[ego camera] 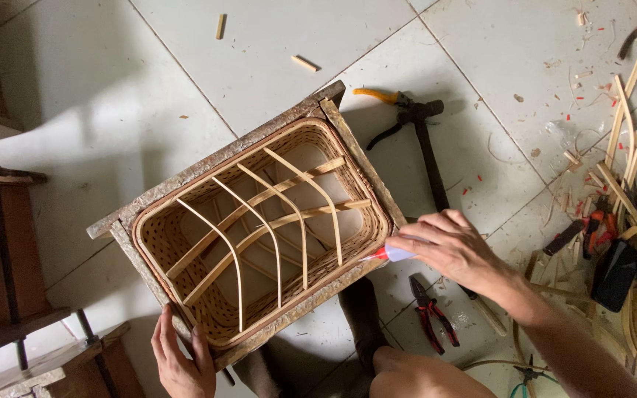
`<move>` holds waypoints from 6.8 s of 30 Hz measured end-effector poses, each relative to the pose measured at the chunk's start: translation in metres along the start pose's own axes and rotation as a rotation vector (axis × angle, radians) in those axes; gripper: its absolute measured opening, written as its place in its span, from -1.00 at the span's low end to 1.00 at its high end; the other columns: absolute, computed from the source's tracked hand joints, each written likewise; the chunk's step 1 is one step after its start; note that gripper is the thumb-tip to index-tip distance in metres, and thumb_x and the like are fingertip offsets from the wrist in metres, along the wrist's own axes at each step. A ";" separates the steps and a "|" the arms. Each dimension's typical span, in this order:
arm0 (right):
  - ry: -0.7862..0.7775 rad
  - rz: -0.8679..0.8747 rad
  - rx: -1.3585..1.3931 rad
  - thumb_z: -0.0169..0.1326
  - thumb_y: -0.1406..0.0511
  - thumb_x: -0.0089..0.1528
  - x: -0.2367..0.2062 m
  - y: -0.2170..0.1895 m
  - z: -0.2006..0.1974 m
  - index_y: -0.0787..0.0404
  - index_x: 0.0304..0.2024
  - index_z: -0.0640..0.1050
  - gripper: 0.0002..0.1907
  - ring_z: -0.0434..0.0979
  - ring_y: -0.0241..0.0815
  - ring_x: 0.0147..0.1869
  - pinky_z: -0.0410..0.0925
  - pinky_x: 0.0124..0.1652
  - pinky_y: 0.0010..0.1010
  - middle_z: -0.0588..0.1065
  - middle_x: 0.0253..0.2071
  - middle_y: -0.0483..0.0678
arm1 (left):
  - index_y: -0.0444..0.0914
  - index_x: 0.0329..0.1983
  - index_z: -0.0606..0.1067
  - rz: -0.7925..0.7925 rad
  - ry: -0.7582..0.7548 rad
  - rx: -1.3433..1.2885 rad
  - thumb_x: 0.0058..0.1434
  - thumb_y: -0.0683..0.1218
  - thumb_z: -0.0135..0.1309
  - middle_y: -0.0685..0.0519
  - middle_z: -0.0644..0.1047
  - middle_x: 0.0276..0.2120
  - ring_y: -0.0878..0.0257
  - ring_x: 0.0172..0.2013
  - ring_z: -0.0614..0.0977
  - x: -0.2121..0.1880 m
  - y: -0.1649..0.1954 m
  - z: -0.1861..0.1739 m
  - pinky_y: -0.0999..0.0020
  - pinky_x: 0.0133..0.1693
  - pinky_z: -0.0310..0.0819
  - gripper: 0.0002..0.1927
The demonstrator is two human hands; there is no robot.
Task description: The person sits on the workshop floor assembling a woven bamboo basket in a wooden frame. They trim protruding bamboo strips with red-handled pliers, weave and press curved bamboo slats across the basket body, tap strips tight with a hammer, and squeeze glue from a small bottle onto the frame joints.
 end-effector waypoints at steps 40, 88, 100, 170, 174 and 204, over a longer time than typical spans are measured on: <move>-0.102 -0.171 0.241 0.27 0.26 0.12 0.071 -0.056 -0.013 0.03 0.30 0.44 -0.33 0.44 -0.16 0.06 0.28 0.09 -0.23 0.44 0.08 -0.14 | -0.34 0.38 0.35 -0.202 -0.015 -0.306 0.42 0.03 -0.05 -0.23 0.58 0.03 0.07 -0.11 0.70 0.010 0.009 -0.004 0.16 -0.23 0.67 -0.45; -0.057 -0.195 0.463 0.35 0.20 0.04 0.131 -0.132 0.028 0.06 0.18 0.51 -0.36 0.47 -0.16 -0.04 0.35 -0.04 -0.27 0.48 -0.03 -0.12 | -0.35 0.43 0.29 -0.486 -0.130 -1.081 0.43 -0.03 -0.08 -0.06 0.46 0.31 0.24 0.28 0.46 0.006 -0.005 0.024 0.35 0.27 0.28 -0.45; -0.035 -0.337 0.288 0.35 0.17 0.06 0.137 -0.132 0.033 0.12 0.23 0.48 -0.31 0.47 -0.15 -0.04 0.33 -0.08 -0.28 0.50 0.02 -0.07 | -0.38 0.41 0.30 -0.439 -0.112 -1.033 0.42 -0.01 -0.05 -0.11 0.48 0.28 0.21 0.26 0.49 0.011 0.000 0.021 0.31 0.27 0.32 -0.44; -0.089 -0.231 0.166 0.31 0.23 0.04 0.091 -0.037 -0.008 -0.05 0.19 0.52 -0.38 0.52 -0.22 -0.01 0.31 -0.02 -0.29 0.57 0.02 -0.17 | -0.40 0.42 0.27 -0.483 -0.095 -1.003 0.41 -0.02 -0.06 -0.15 0.47 0.27 0.19 0.25 0.50 0.000 -0.010 0.030 0.30 0.25 0.36 -0.42; -0.102 -0.200 0.221 0.30 0.21 0.06 0.078 -0.021 0.003 -0.03 0.21 0.49 -0.36 0.52 -0.21 0.03 0.33 0.02 -0.32 0.56 0.05 -0.14 | -0.39 0.42 0.28 -0.484 -0.096 -0.988 0.41 0.00 -0.06 -0.14 0.48 0.27 0.19 0.25 0.51 0.000 -0.008 0.028 0.30 0.25 0.37 -0.42; -0.795 0.629 1.878 -0.06 -0.07 0.34 0.197 -0.240 0.060 0.30 0.04 0.41 -0.44 0.58 -0.23 -0.51 0.42 -0.49 -0.47 0.56 -0.36 0.05 | -0.31 0.39 0.33 -0.355 -0.080 -1.091 0.47 0.08 -0.22 -0.13 0.50 0.24 0.14 0.22 0.54 0.019 0.012 0.026 0.26 0.21 0.39 -0.45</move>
Point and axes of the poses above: each hand's wrist, its own x-axis towards the middle knuckle, its own z-axis out of the palm, y = z × x, the point moved 2 cm from there along x, towards the middle knuckle
